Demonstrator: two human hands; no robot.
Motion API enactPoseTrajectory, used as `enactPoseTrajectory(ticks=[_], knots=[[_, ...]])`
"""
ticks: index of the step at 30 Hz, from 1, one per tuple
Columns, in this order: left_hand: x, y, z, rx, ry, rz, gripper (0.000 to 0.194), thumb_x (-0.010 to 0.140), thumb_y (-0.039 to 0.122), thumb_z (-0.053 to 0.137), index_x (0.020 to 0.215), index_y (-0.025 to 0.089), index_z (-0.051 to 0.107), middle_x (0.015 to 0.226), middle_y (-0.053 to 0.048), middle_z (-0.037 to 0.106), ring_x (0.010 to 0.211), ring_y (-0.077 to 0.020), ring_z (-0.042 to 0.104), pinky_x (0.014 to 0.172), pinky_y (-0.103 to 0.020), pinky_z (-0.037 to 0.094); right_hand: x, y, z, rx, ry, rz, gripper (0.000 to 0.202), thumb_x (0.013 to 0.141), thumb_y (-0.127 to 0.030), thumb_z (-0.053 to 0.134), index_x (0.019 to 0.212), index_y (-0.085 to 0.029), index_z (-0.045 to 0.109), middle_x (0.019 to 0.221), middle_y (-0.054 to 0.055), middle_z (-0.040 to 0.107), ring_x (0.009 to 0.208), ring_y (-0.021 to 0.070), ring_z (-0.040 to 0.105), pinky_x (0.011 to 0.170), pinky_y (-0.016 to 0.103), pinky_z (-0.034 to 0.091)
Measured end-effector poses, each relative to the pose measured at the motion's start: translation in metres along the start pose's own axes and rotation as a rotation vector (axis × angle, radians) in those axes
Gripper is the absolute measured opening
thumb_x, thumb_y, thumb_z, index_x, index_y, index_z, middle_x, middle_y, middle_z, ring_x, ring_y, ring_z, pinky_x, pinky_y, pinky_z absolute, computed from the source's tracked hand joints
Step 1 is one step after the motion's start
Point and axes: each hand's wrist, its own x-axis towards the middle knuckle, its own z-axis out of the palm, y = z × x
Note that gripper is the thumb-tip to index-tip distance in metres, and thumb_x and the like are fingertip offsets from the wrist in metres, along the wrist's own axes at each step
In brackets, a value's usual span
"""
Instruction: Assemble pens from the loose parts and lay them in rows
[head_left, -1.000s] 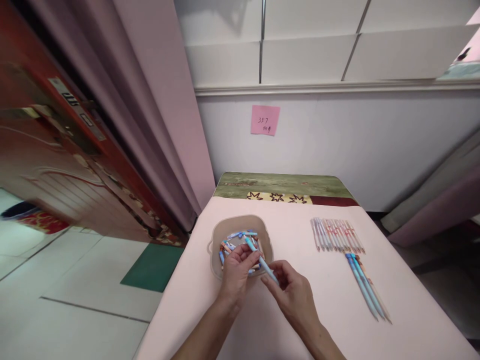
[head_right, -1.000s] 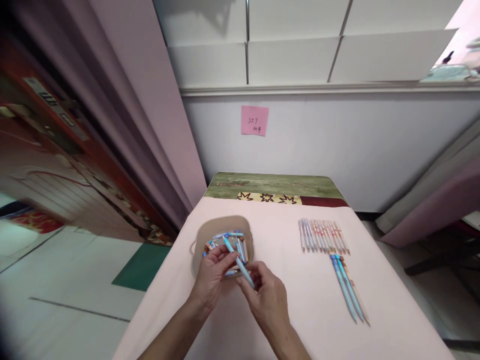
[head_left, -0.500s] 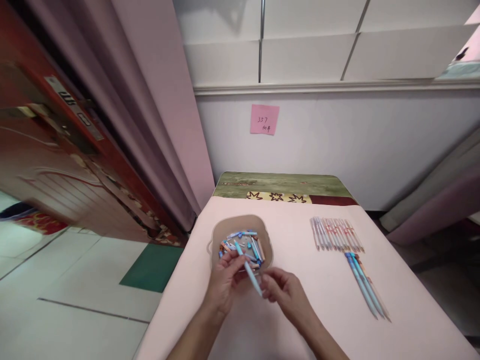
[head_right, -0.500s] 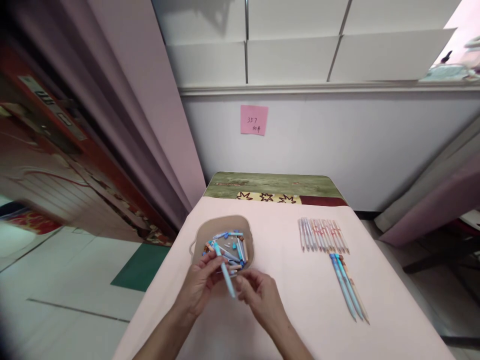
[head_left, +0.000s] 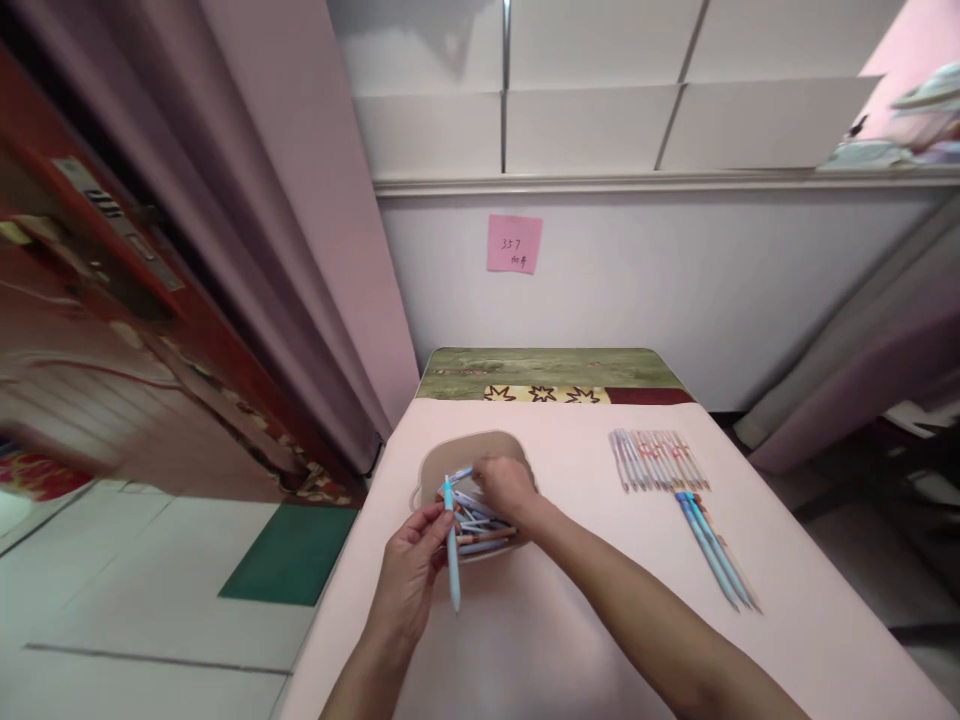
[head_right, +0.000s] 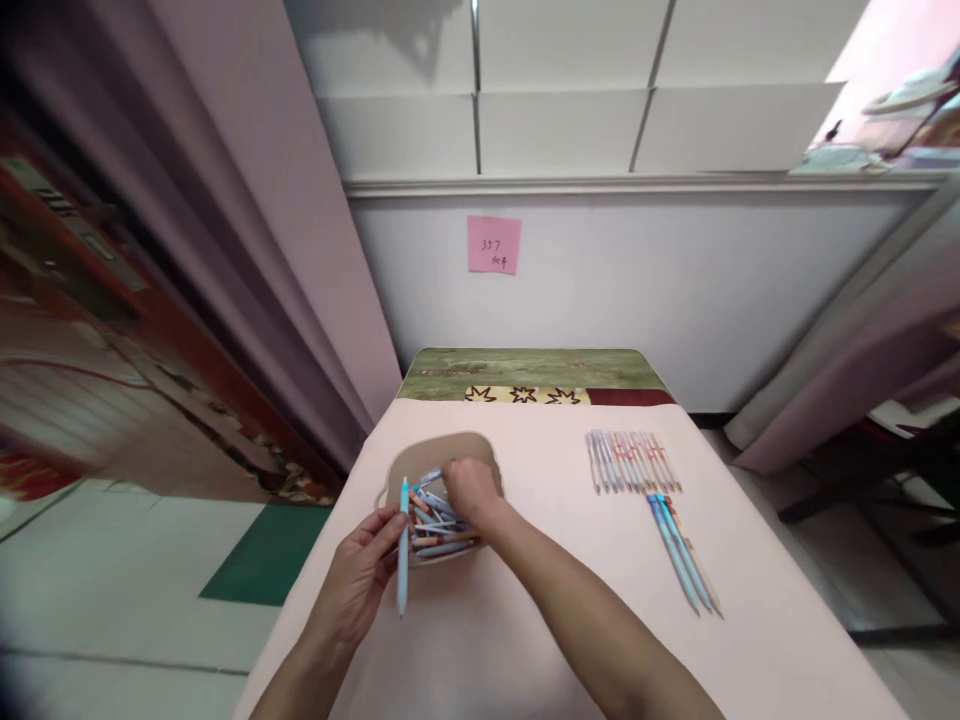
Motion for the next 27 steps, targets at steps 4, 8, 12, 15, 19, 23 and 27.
enactPoseTrajectory(ticks=[4, 8, 12, 15, 19, 23, 27], knots=[[0.003, 0.006, 0.000, 0.022, -0.038, -0.025, 0.034, 0.057, 0.025, 0.082, 0.087, 0.014, 0.068, 0.075, -0.002, 0.070, 0.060, -0.0132, 0.064, 0.059, -0.023, 0.052, 0.028, -0.012, 0.017, -0.048, -0.123, -0.013, 0.031, 0.091, -0.032, 0.055, 0.117, -0.015, 0.055, 0.116, 0.008, 0.058, 0.097, 0.0200, 0.060, 0.082, 0.040, 0.052], [0.006, 0.009, 0.001, 0.036, -0.064, -0.047, 0.035, 0.057, 0.026, 0.082, 0.086, 0.013, 0.069, 0.072, -0.002, 0.069, 0.060, -0.0133, 0.064, 0.059, -0.023, 0.052, 0.039, -0.014, 0.024, -0.060, -0.177, 0.006, 0.033, 0.091, -0.032, 0.055, 0.119, -0.015, 0.054, 0.118, 0.009, 0.057, 0.099, 0.0207, 0.059, 0.083, 0.041, 0.051], [0.008, 0.004, 0.003, 0.039, -0.077, -0.053, 0.035, 0.058, 0.027, 0.082, 0.088, 0.014, 0.070, 0.074, -0.002, 0.069, 0.062, -0.0131, 0.063, 0.060, -0.023, 0.051, 0.043, -0.015, 0.026, -0.026, -0.194, 0.053, 0.033, 0.090, -0.032, 0.056, 0.119, -0.015, 0.054, 0.118, 0.009, 0.057, 0.099, 0.0207, 0.059, 0.083, 0.041, 0.051], [0.009, 0.000, 0.006, 0.041, -0.077, -0.048, 0.033, 0.058, 0.028, 0.082, 0.086, 0.014, 0.071, 0.073, -0.003, 0.069, 0.061, -0.0131, 0.062, 0.058, -0.023, 0.050, 0.042, -0.016, 0.023, 0.049, -0.173, 0.076, 0.034, 0.090, -0.033, 0.056, 0.119, -0.015, 0.054, 0.118, 0.009, 0.057, 0.099, 0.0204, 0.059, 0.083, 0.041, 0.051], [0.007, -0.003, 0.006, 0.062, -0.105, -0.043, 0.033, 0.061, 0.031, 0.080, 0.088, 0.014, 0.071, 0.070, -0.004, 0.068, 0.059, -0.0143, 0.061, 0.058, -0.025, 0.050, 0.033, -0.014, 0.011, 0.236, -0.055, 0.059, 0.025, 0.087, -0.025, 0.059, 0.109, -0.012, 0.061, 0.110, 0.013, 0.063, 0.099, 0.0239, 0.061, 0.084, 0.040, 0.049], [0.003, -0.003, 0.005, 0.080, -0.139, -0.039, 0.030, 0.064, 0.031, 0.078, 0.089, 0.015, 0.071, 0.072, -0.004, 0.069, 0.060, -0.0132, 0.062, 0.061, -0.024, 0.049, 0.011, -0.006, -0.010, 0.533, 0.108, 0.014, 0.026, 0.090, -0.023, 0.048, 0.109, -0.014, 0.063, 0.102, 0.011, 0.069, 0.092, 0.0208, 0.065, 0.079, 0.032, 0.050], [-0.001, 0.000, 0.013, 0.060, -0.145, -0.074, 0.028, 0.065, 0.029, 0.078, 0.087, 0.016, 0.071, 0.069, -0.003, 0.069, 0.059, -0.0126, 0.062, 0.060, -0.023, 0.049, -0.019, 0.003, -0.026, 1.118, 0.158, 0.003, 0.037, 0.087, -0.040, 0.052, 0.111, -0.013, 0.061, 0.095, 0.009, 0.071, 0.080, 0.0164, 0.067, 0.070, 0.027, 0.052]])
